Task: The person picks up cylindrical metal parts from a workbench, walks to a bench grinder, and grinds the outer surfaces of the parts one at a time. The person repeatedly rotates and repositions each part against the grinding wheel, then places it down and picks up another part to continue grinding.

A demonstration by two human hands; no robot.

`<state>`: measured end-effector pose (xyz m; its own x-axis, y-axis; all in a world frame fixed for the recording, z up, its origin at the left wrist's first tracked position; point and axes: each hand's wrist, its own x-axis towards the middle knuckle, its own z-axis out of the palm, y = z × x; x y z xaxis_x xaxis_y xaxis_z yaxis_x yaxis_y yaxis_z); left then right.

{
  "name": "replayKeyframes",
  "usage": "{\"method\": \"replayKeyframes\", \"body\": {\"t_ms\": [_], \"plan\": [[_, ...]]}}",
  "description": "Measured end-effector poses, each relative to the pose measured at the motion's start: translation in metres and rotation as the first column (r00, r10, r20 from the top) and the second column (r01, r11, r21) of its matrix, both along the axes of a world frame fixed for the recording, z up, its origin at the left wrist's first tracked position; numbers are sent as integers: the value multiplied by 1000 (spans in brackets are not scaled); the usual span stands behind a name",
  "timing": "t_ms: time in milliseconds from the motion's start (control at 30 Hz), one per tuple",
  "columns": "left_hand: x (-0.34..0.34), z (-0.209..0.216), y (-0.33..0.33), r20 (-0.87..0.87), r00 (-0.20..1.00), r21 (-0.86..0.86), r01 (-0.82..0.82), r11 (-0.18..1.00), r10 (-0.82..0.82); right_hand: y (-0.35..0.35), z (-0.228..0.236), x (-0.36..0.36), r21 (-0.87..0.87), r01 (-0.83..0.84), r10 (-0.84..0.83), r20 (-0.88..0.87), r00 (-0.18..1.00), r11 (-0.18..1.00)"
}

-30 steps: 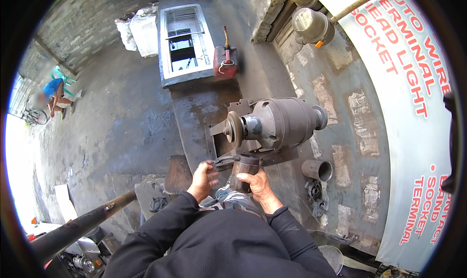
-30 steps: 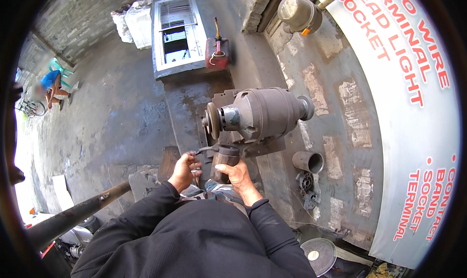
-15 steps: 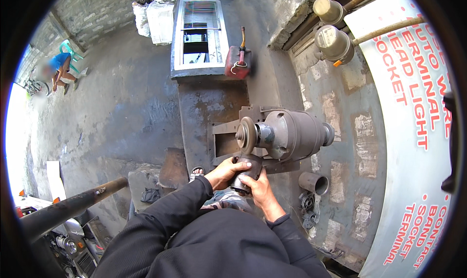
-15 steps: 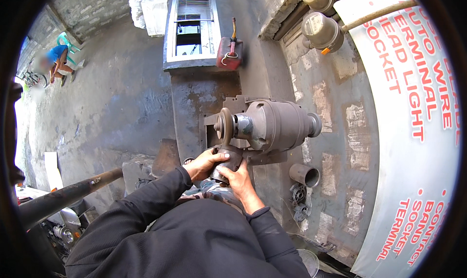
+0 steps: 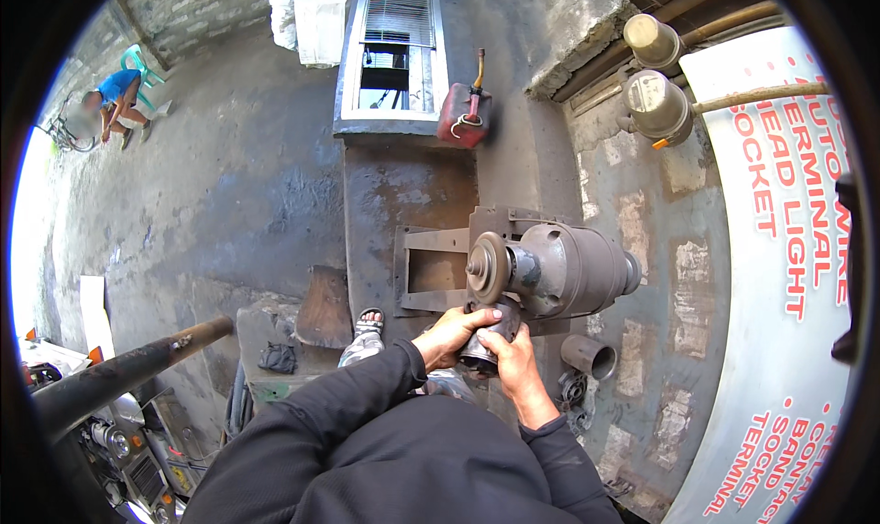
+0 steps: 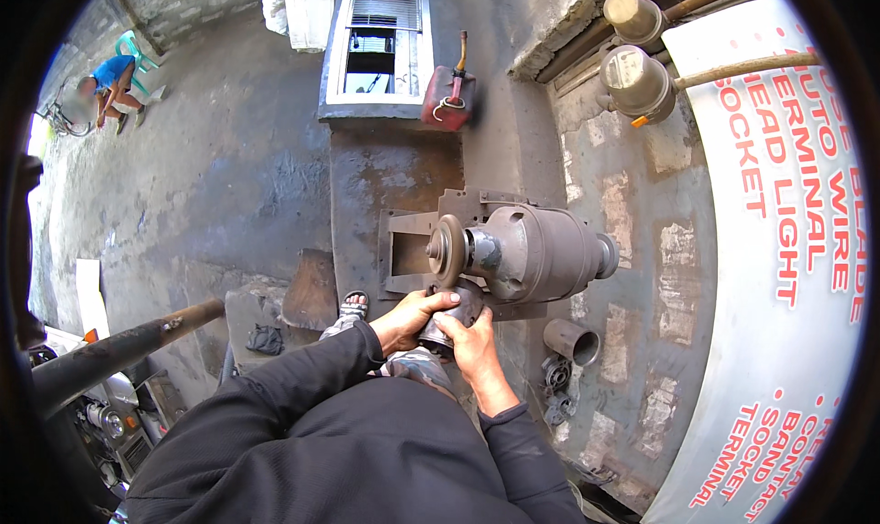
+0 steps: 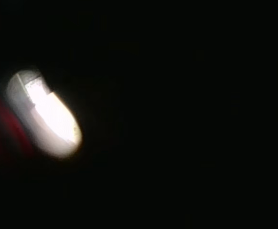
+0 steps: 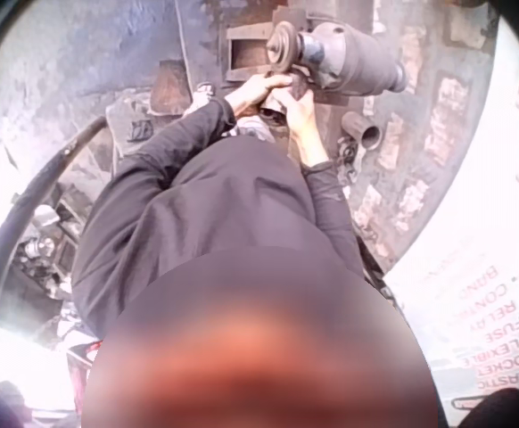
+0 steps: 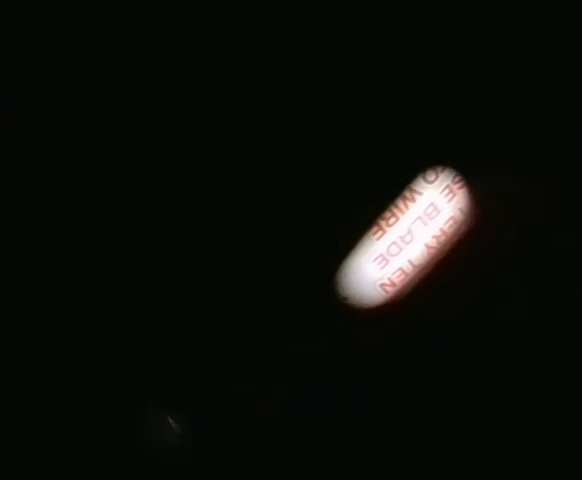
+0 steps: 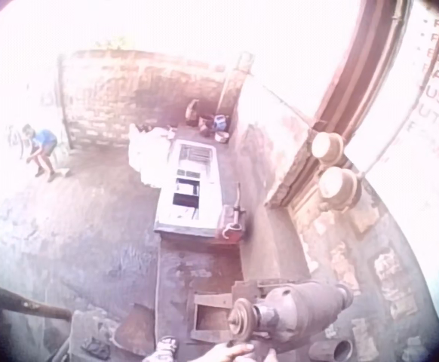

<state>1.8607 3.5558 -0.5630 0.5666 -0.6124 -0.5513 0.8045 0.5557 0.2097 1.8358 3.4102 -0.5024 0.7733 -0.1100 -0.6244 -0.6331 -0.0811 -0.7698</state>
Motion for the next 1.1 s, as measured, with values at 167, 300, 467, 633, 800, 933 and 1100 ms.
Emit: {"method": "replayKeyframes", "body": {"t_ms": [167, 300, 467, 633, 800, 933, 1100], "plan": [[-7, -17, -9, -75, 997, -129, -36, 991, 26, 4, 15, 11, -257, -157, 144, -67, 987, 954], [-13, -32, -15, -107, 992, -181, -79, 980, 60, 6, 13, 17, -391, -255, 212, -150, 966, 885], [-23, -43, -13, -132, 988, -240, -113, 964, 83, 11, 3, 17, -459, -346, 259, -241, 935, 818], [-19, -28, -9, -141, 987, -133, -91, 987, 72, 6, 1, 4, -379, -241, 203, -138, 969, 893], [-2, 12, -3, 16, 1000, 78, -6, 997, 5, -6, 4, -6, 45, 25, -25, -7, 1000, 999], [1, 30, 0, -1, 1000, 242, 6, 970, -6, -7, 7, -7, 205, 73, -49, -123, 991, 976], [4, 23, 0, -101, 995, 207, 22, 978, -1, -6, 8, 0, 222, 64, -18, -203, 979, 973]]}}
